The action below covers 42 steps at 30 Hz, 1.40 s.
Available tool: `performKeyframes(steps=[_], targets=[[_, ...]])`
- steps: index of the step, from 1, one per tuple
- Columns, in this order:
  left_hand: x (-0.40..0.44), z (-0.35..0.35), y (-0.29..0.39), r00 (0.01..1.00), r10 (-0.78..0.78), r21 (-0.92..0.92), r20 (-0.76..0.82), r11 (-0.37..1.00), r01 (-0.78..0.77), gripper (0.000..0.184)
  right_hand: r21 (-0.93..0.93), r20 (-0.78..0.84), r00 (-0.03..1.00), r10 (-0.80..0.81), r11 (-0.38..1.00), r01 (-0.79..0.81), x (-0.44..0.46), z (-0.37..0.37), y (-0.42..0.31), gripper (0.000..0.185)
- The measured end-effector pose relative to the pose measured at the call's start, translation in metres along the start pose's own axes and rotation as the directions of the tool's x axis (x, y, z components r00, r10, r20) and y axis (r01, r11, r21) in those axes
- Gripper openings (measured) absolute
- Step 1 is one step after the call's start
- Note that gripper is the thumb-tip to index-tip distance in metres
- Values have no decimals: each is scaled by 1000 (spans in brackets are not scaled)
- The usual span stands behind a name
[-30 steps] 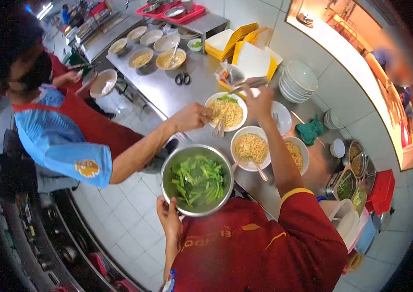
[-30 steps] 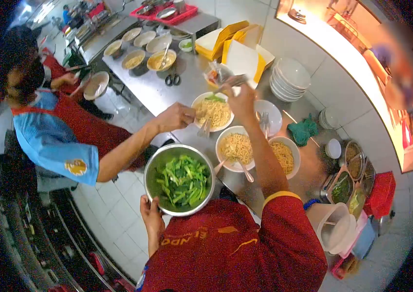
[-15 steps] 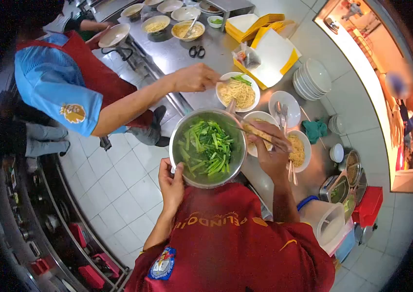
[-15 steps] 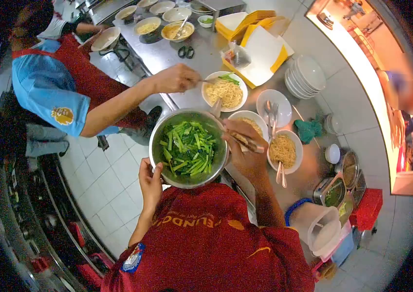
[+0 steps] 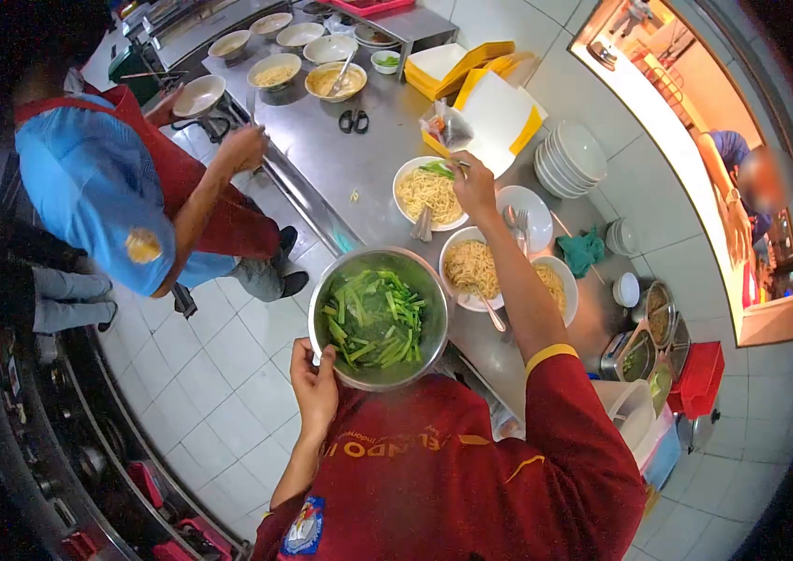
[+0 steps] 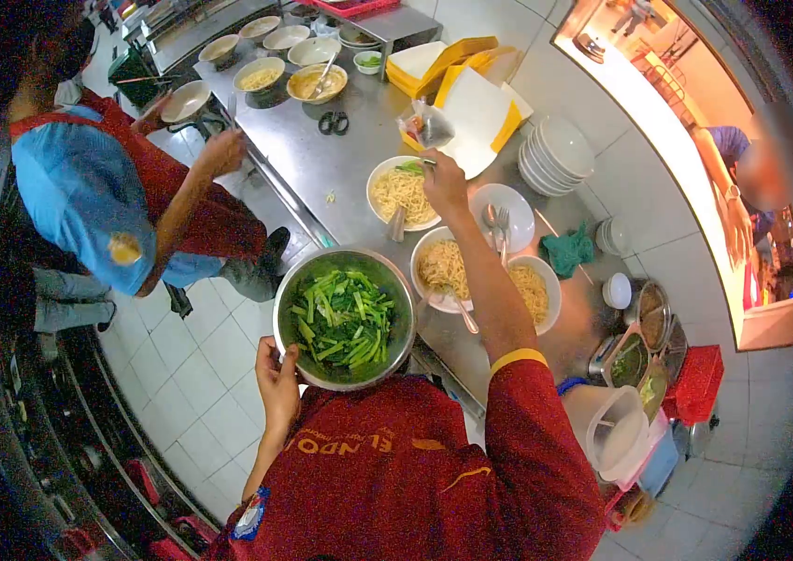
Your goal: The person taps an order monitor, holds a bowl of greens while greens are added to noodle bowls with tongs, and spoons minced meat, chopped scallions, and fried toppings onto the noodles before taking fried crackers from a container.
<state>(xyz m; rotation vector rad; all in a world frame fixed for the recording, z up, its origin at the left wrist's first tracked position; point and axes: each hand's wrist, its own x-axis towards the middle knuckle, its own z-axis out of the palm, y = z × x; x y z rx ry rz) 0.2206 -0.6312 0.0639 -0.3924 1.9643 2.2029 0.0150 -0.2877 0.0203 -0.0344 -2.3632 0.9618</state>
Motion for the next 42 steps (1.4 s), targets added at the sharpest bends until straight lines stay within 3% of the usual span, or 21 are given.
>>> performKeyframes(steps=[2, 3, 4, 6, 7, 8, 9, 10, 11, 13, 15, 17, 19, 23, 26, 29, 33, 35, 38, 39, 42], targets=[[0, -3, -1, 1000, -21, -7, -22, 1000, 20, 6, -221, -11, 986, -167, 962, 161, -5, 4, 11, 20], [-1, -3, -1, 999, -42, -9, -30, 999, 41, 5, -290, 30, 991, -128, 948, 131, -10, 7, 16, 19], [-2, -4, -3, 998, -48, -11, -44, 999, 48, 5, -282, 44, 991, -129, 950, 136, -13, 4, 15, 19], [1, -4, -5, 998, -19, -26, -53, 1000, 17, 4, -176, -105, 953, -284, 949, 263, -21, -2, 13, 19], [3, -5, -3, 999, 21, -3, -45, 1000, -21, 3, 5, -107, 994, 33, 999, -32, -25, -7, -1, 16], [4, -5, -3, 998, 13, 0, -62, 1000, -13, 3, 14, -204, 967, -153, 987, 159, -22, -24, -37, 14], [6, -5, -2, 998, 22, -14, -51, 1000, -23, 3, -131, -107, 979, 175, 973, -188, -29, -40, -64, 19], [7, -4, -2, 999, 32, -28, -39, 999, -33, 3, 60, -329, 944, 20, 998, 0, -33, -42, -65, 17], [9, -3, 0, 998, 27, -25, -53, 999, -28, 3, 162, -328, 943, 62, 987, -8, -40, -57, -82, 17], [11, 1, 3, 999, 23, -46, -36, 999, -25, 3, 555, -155, 952, 265, 820, -138, -59, -82, -134, 19], [13, 5, 5, 999, 47, -65, -14, 997, -48, 4, 208, 138, 910, 392, 886, -413, -89, -104, -168, 26], [16, 8, 0, 998, 60, -60, -3, 996, -60, 4, 371, 400, 888, 225, 847, -382, -115, -99, -192, 31], [20, 12, 1, 998, 66, -54, 12, 996, -65, 5, 278, 335, 941, 57, 948, -157, -142, -83, -195, 33], [13, 17, 12, 999, 46, -65, 15, 997, -45, 5, 310, 144, 988, -62, 951, 14, -168, -67, -200, 32], [9, 20, 15, 999, 26, -51, 26, 998, -25, 5, 180, 206, 973, 105, 973, -143, -170, -58, -207, 29], [7, 19, 12, 997, 63, -30, 34, 998, -62, 5, 223, 262, 935, 239, 928, -299, -176, -47, -206, 16], [9, 21, 4, 987, 161, 14, 13, 987, -161, 7, 69, 247, 956, 162, 981, -184, -170, -45, -200, 9], [10, 19, 1, 989, 150, 9, 13, 989, -151, 4, 99, 210, 929, 305, 939, -330, -166, -50, -196, 11], [11, 15, 4, 995, 101, -15, -3, 995, -101, 3, 274, 135, 923, 360, 882, -383, -160, -62, -192, 11], [11, 15, 5, 998, 59, -31, -13, 998, -60, 3, 205, 138, 926, 351, 905, -373, -155, -71, -193, 10], [17, 13, 1, 994, 106, -5, -11, 994, -106, 3, 344, 120, 895, 430, 827, -444, -136, -90, -207, 8]])
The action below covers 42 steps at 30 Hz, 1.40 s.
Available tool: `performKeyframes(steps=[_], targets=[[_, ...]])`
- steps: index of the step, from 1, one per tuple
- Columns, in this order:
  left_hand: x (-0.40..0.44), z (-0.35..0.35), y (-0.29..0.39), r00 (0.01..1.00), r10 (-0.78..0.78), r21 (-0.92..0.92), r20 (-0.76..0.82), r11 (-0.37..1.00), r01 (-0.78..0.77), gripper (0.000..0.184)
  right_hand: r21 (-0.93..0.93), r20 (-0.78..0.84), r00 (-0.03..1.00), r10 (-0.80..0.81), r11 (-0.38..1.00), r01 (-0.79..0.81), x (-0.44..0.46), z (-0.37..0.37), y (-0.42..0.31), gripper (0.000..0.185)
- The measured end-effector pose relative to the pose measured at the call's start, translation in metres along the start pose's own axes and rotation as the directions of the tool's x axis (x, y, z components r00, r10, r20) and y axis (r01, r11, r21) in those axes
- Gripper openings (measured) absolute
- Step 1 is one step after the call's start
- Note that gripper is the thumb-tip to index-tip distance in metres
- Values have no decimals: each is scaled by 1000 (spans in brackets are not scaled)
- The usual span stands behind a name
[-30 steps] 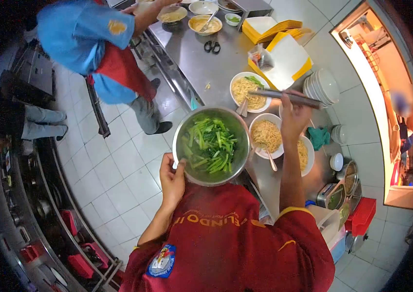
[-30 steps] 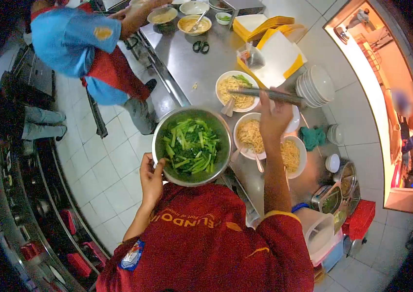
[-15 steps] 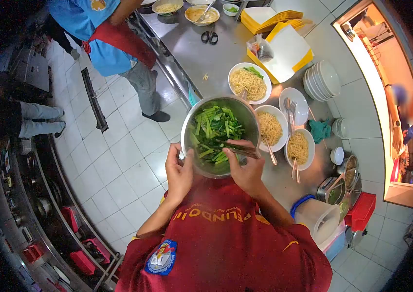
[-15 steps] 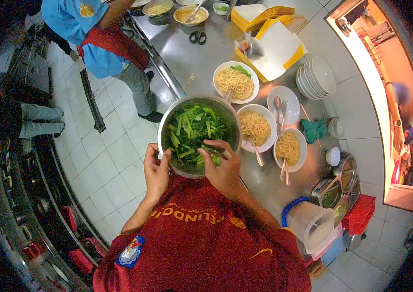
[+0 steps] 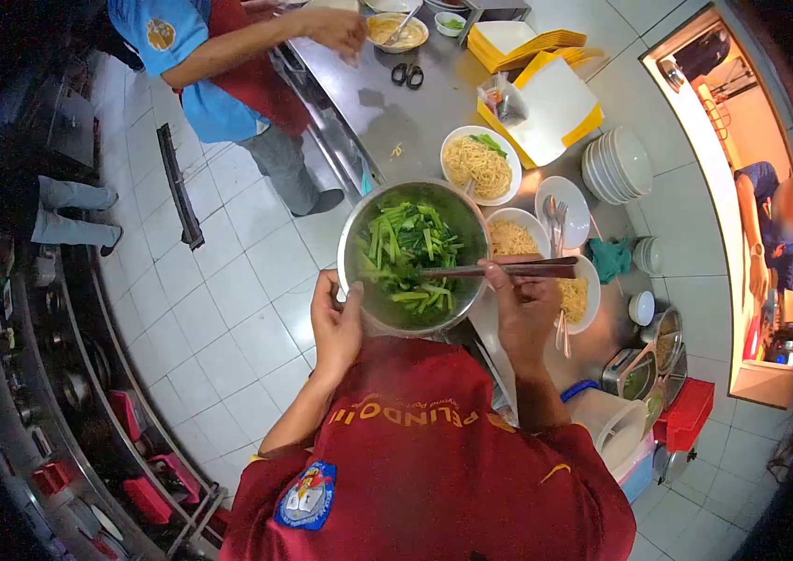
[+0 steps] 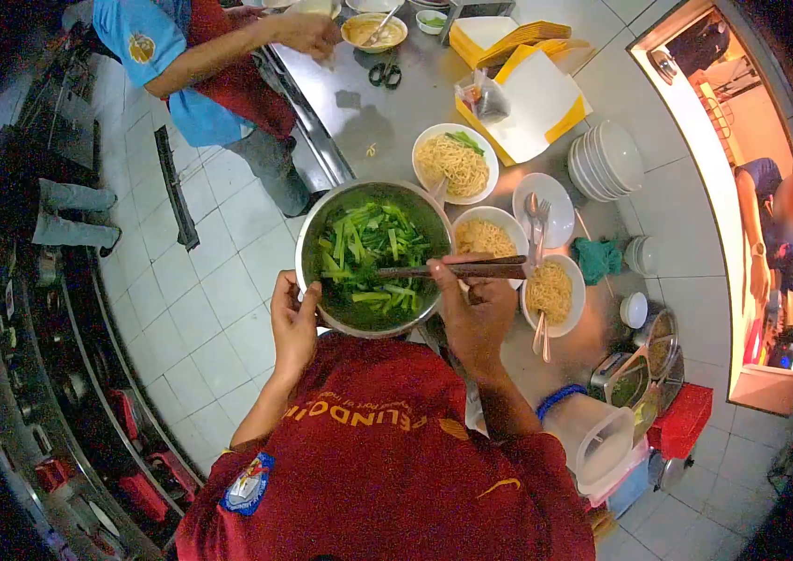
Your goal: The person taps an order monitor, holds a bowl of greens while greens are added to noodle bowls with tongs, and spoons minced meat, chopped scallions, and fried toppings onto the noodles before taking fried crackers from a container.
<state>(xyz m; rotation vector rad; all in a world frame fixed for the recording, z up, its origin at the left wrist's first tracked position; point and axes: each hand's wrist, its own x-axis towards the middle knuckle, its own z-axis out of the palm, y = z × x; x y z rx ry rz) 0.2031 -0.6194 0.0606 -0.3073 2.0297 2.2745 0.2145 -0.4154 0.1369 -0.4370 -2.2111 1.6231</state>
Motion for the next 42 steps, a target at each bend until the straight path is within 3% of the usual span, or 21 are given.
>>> performKeyframes(steps=[2, 4, 10, 12, 13, 14, 16, 18, 21, 24, 26, 28, 29, 30, 32, 36, 42], targets=[[2, 0, -5, 998, -57, -66, -5, 996, 57, 3, -27, 44, 999, -28, 999, 29, 4, -10, -15, 9], [5, 0, -6, 998, -64, -92, 3, 994, 64, 4, 206, -61, 991, -120, 970, 130, 8, -12, -31, 12], [5, 0, -3, 997, -71, -81, 23, 994, 72, 3, 179, -60, 982, -177, 966, 185, 41, 11, 3, 14], [2, 1, 3, 997, -71, -77, 28, 994, 72, 3, -216, -77, 963, -258, 947, 236, 45, 12, 24, 14], [1, 2, 5, 997, -69, -74, 28, 995, 71, 3, -264, -69, 986, -154, 956, 131, 40, 9, 25, 15], [1, 2, 6, 997, -70, -77, 19, 994, 71, 3, -263, -60, 986, -156, 955, 135, 39, 9, 24, 15], [-1, 2, 7, 996, -85, -79, 9, 993, 85, 3, -201, -101, 930, -353, 923, 328, 34, 11, 19, 16], [-1, 3, 8, 1000, -30, -41, 5, 999, 30, 3, -238, -80, 953, -291, 934, 266, 25, 21, 13, 13], [-1, 3, 11, 1000, 21, -7, 19, 1000, -21, 3, -310, 62, 931, -359, 880, 360, 20, 36, 27, 7], [-1, 3, 11, 1000, 12, -7, 25, 1000, -12, 2, -209, 14, 955, -297, 933, 294, 17, 37, 29, 9], [0, 2, 8, 1000, 13, -5, 27, 1000, -13, 2, -260, -11, 924, -381, 894, 366, 21, 28, 5, 9], [2, 2, 3, 1000, -3, -10, 17, 1000, 3, 2, -167, -78, 989, -124, 980, 110, 24, 11, -19, 8], [4, 2, -2, 1000, -2, -12, 23, 1000, 2, 2, -329, -67, 994, -83, 943, 56, 27, -3, -14, 11], [6, 1, -6, 1000, -17, -8, 18, 1000, 18, 3, -331, -73, 994, -87, 942, 58, 31, -7, -19, 11], [8, 0, -8, 999, -25, -10, 21, 1000, 25, 6, 154, -98, 984, -149, 974, 163, 45, -12, -40, 8], [10, 1, 2, 996, -84, -59, 12, 995, 85, 6, 120, -163, 936, -313, 935, 334, 77, -31, -50, 14], [10, -15, -9, 996, -58, -82, -68, 995, 53, 8, 117, -178, 919, -351, 920, 374, 145, -42, -35, 15]])
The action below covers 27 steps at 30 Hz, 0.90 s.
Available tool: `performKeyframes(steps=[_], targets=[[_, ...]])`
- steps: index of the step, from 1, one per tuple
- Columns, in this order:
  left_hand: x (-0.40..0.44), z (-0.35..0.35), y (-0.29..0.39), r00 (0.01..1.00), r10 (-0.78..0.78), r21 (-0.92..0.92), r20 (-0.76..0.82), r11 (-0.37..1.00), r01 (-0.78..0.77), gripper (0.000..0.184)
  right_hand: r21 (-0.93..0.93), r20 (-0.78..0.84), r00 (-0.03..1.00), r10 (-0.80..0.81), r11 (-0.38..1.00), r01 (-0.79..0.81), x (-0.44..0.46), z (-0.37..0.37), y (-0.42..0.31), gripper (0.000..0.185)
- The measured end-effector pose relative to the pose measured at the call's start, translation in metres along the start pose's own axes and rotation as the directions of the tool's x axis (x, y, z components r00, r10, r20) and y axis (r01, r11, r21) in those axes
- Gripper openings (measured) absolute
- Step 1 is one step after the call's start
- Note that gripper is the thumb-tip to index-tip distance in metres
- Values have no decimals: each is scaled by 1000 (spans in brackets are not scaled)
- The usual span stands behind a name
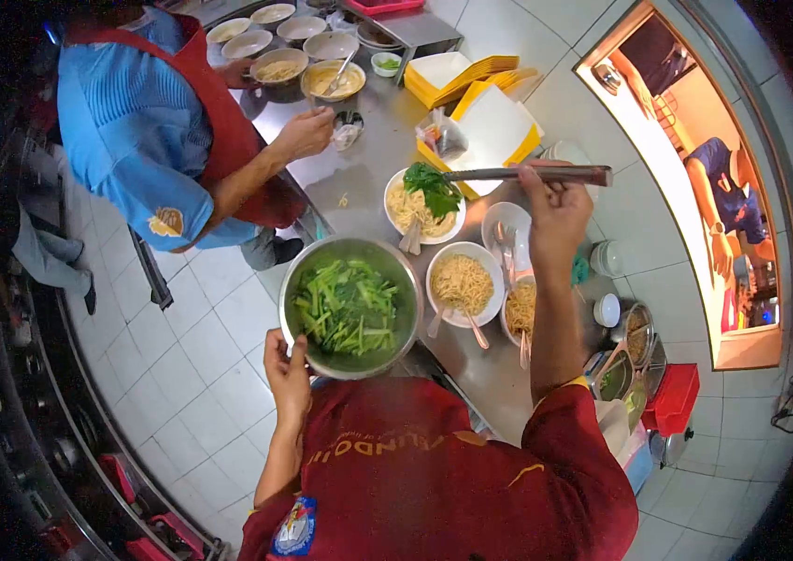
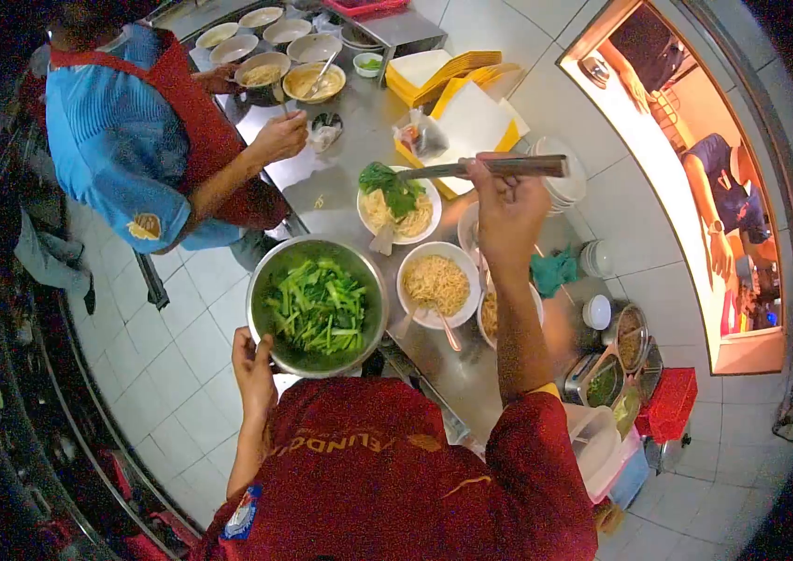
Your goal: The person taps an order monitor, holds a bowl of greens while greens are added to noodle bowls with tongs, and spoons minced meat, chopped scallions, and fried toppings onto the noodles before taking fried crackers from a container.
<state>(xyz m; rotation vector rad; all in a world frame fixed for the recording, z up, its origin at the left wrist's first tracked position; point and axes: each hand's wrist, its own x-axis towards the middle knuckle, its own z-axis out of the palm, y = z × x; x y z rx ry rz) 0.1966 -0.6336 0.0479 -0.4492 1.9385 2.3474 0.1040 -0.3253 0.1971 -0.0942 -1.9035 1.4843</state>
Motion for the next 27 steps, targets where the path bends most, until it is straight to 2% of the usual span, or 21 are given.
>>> performKeyframes(steps=[3, 5, 6, 8, 11, 14, 15, 18, 20, 22, 23, 26, 27], targets=[[-3, -7, 3, 999, -30, 40, -38, 999, 31, 8, -12, -4, 1000, 23, 1000, -23, 19, 3, 47, 16], [-5, -13, 0, 997, -18, 76, -69, 997, 23, 8, -179, -49, 999, 12, 984, -21, 26, 3, 90, 14], [-6, -13, -1, 997, -14, 77, -74, 997, 20, 8, -174, -47, 999, 11, 985, -19, 25, 6, 104, 14], [-7, -15, -2, 989, -79, -14, -127, 997, 78, 8, -411, -26, 995, -99, 908, 80, 25, 12, 129, 12], [-7, -17, -1, 985, -85, 2, -148, 996, 86, 6, -496, 65, 988, -142, 854, 155, 16, 18, 177, 9], [-7, -23, -6, 983, -110, -34, -147, 994, 106, 7, -539, 142, 989, -49, 834, 119, 7, 19, 193, 8], [-6, -25, -9, 981, -97, -30, -169, 995, 94, 6, -413, 111, 991, -78, 903, 117, 8, 19, 196, 7], [-5, -19, 0, 975, -102, -34, -197, 995, 98, 6, -459, 20, 986, -166, 875, 157, 16, 18, 176, 6], [-3, -17, 0, 977, -80, -39, -197, 997, 74, 7, -475, 4, 991, -135, 871, 121, 11, 25, 174, 6], [-1, -14, 0, 979, -85, -36, -184, 996, 79, 7, -444, 107, 987, -116, 883, 152, 6, 29, 194, 9], [1, -13, 1, 980, -87, -35, -181, 996, 82, 7, -470, 93, 995, -34, 880, 74, 1, 30, 189, 9], [7, -13, -6, 984, -69, -3, -162, 998, 70, 8, -420, 72, 989, -131, 895, 150, -5, 30, 188, 8], [6, -14, -7, 985, -80, 7, -150, 997, 82, 8, -430, 62, 991, -119, 893, 134, -7, 28, 190, 8]])
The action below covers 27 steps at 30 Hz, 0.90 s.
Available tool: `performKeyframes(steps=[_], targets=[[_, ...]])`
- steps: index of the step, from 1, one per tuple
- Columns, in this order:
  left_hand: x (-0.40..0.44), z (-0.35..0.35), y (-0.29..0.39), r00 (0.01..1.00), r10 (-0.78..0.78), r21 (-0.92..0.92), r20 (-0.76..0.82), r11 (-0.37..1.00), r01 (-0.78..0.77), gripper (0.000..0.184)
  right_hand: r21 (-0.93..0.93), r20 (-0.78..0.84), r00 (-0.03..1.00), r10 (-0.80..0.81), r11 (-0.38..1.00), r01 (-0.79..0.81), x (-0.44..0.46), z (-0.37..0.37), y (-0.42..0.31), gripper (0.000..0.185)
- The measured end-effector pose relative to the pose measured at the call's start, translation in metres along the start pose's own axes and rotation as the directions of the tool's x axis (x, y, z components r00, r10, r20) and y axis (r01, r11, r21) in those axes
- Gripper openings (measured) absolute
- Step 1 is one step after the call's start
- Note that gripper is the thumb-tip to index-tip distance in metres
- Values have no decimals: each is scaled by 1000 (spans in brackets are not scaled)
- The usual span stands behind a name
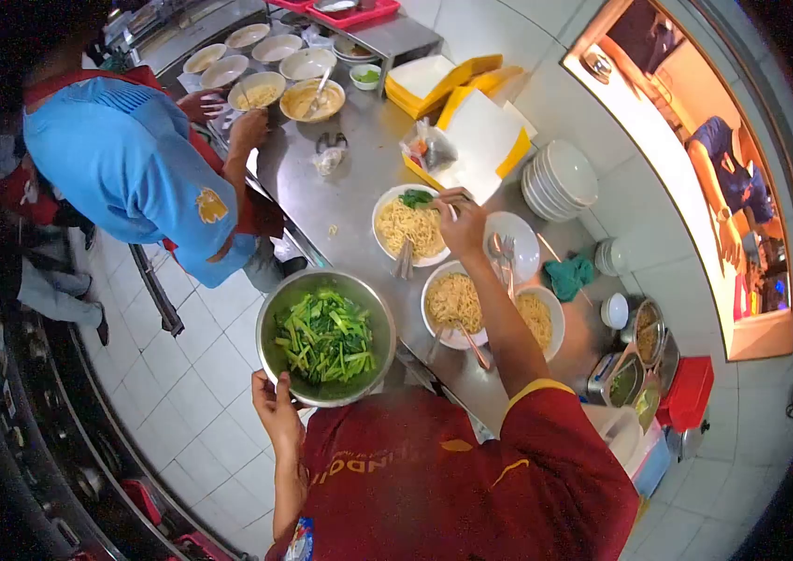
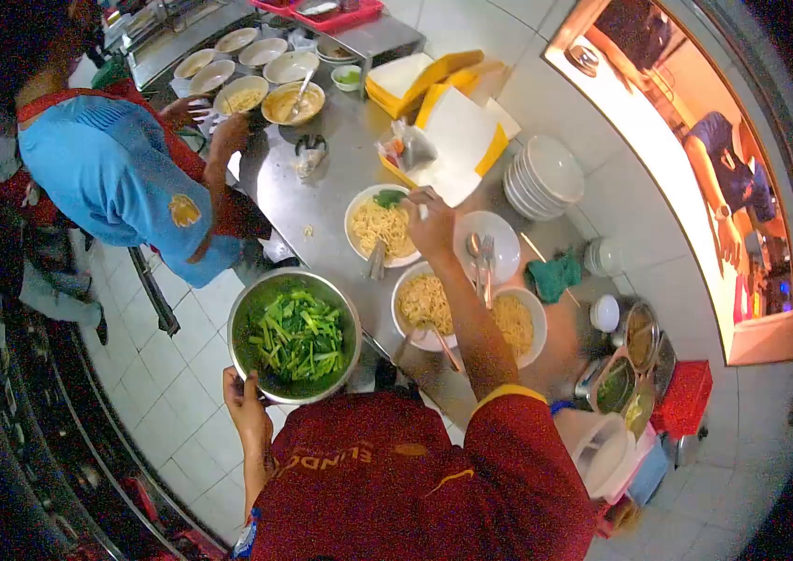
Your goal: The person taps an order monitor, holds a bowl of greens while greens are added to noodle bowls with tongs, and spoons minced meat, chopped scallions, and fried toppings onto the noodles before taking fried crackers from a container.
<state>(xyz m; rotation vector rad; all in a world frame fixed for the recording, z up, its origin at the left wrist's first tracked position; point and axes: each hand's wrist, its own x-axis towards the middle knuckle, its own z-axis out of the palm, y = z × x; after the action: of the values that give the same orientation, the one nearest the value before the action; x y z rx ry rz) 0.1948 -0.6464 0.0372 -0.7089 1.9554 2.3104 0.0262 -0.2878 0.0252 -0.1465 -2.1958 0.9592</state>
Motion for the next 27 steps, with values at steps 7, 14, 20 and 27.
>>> performKeyframes(steps=[7, 14, 20, 27], targets=[[0, 27, 25, 992, 48, 4, 117, 999, -49, 7, 364, -288, 924, 251, 921, -136, -9, -68, -49, 17], [-6, 54, 48, 956, 24, 95, 293, 994, -54, 6, -95, 211, 952, 223, 974, -207, -88, -120, -174, 25], [-10, 65, 40, 917, 108, 82, 385, 985, -150, 6, -26, -7, 976, 218, 976, -218, -119, -113, -186, 26], [-17, 63, 41, 894, 39, 27, 446, 998, -57, 4, 165, 137, 990, 19, 985, -42, -109, -101, -182, 28]])
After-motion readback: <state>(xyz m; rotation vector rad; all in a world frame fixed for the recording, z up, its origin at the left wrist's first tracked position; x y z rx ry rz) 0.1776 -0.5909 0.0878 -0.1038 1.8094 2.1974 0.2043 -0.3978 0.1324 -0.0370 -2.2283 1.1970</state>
